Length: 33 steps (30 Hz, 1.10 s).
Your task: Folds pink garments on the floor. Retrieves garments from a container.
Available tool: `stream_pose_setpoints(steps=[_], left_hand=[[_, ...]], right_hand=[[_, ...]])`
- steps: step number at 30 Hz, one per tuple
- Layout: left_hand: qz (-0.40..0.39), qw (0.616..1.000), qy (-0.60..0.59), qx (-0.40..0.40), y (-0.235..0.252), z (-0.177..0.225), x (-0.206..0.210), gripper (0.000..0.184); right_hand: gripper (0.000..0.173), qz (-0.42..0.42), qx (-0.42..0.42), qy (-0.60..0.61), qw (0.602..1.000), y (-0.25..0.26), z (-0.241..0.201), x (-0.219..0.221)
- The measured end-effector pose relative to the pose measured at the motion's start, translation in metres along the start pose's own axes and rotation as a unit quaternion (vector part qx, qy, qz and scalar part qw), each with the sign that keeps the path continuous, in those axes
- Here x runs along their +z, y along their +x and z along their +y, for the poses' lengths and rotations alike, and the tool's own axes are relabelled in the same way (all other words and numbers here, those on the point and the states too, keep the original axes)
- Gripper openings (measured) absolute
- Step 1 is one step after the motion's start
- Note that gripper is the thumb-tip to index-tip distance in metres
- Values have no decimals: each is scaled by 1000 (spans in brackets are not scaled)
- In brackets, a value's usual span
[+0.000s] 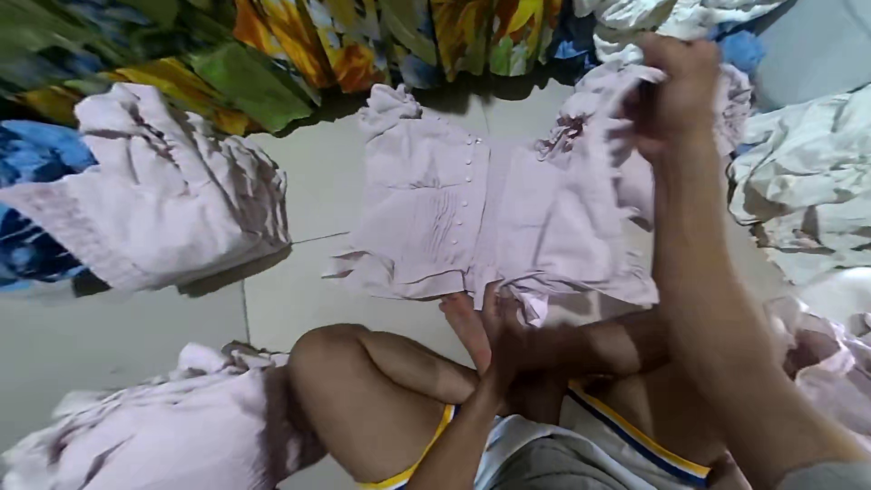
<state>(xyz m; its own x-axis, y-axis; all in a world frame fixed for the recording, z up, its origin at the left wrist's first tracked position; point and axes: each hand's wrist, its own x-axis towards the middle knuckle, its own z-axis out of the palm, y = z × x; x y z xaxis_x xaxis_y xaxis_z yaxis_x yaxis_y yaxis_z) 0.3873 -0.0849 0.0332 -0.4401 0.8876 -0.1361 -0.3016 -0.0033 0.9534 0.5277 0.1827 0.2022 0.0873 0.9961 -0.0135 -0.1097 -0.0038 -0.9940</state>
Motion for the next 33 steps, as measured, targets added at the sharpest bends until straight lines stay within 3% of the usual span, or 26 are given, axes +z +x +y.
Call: stream_pose_setpoints(steps=[2,5,7,9,11,12,13,14,15,17,18,19,20,21,23,25,26,27,29,33], left_hand=[[86,986,-53,-132,4,-13,-5,28],[142,942,-118,-281,10,-22,-5,38],[122,920,-144,-342,6,-13,-11,38],[38,917,-145,-370,-2,6,-27,37],[-68,954,-15,-292,-10,29,-39,30],[-116,969,116,-184,-11,37,-44,24],[-138,956,252,-51,-7,39,-45,20],[-150,912,375,79,4,37,-46,22],[-180,848,474,154,22,35,-48,33],[-287,722,609,158,67,31,-51,62],[-330,677,642,143,86,28,-51,67],[-355,650,656,146,99,23,-50,58],[-377,636,656,154,109,21,-48,36],[-396,630,648,163,114,23,-46,20],[-402,651,609,207,107,30,-40,14],[-361,696,552,283,88,33,-37,15],[-330,714,527,321,78,32,-36,15],[-298,729,507,351,69,28,-36,15],[-266,743,497,362,57,14,-39,16],[-336,737,513,284,47,-31,-46,18]], right_hand=[[14,-44,57,-70,995,23,22,61],[36,-119,119,-259,951,51,101,123],[46,-203,114,-347,909,47,149,131],[44,-267,33,-413,870,19,172,121],[39,-315,-54,-490,811,-14,188,96],[38,-330,-80,-526,779,-29,198,79],[40,-342,-94,-554,753,-40,209,60],[41,-342,-108,-565,743,-49,217,42],[40,-327,-129,-563,748,-51,220,28],[34,-258,-175,-545,778,-43,208,17],[32,-216,-187,-537,794,-35,193,18],[31,-172,-194,-530,807,-24,177,21],[32,-137,-187,-526,818,-8,161,25],[35,-120,-166,-523,828,13,147,30],[53,-145,-118,-538,822,55,137,35],[75,-232,-75,-596,765,84,148,36],[69,-273,-55,-624,730,95,156,36],[52,-296,-34,-646,702,104,156,36],[30,-279,0,-672,686,122,138,30],[36,-156,11,-720,676,142,103,8]])
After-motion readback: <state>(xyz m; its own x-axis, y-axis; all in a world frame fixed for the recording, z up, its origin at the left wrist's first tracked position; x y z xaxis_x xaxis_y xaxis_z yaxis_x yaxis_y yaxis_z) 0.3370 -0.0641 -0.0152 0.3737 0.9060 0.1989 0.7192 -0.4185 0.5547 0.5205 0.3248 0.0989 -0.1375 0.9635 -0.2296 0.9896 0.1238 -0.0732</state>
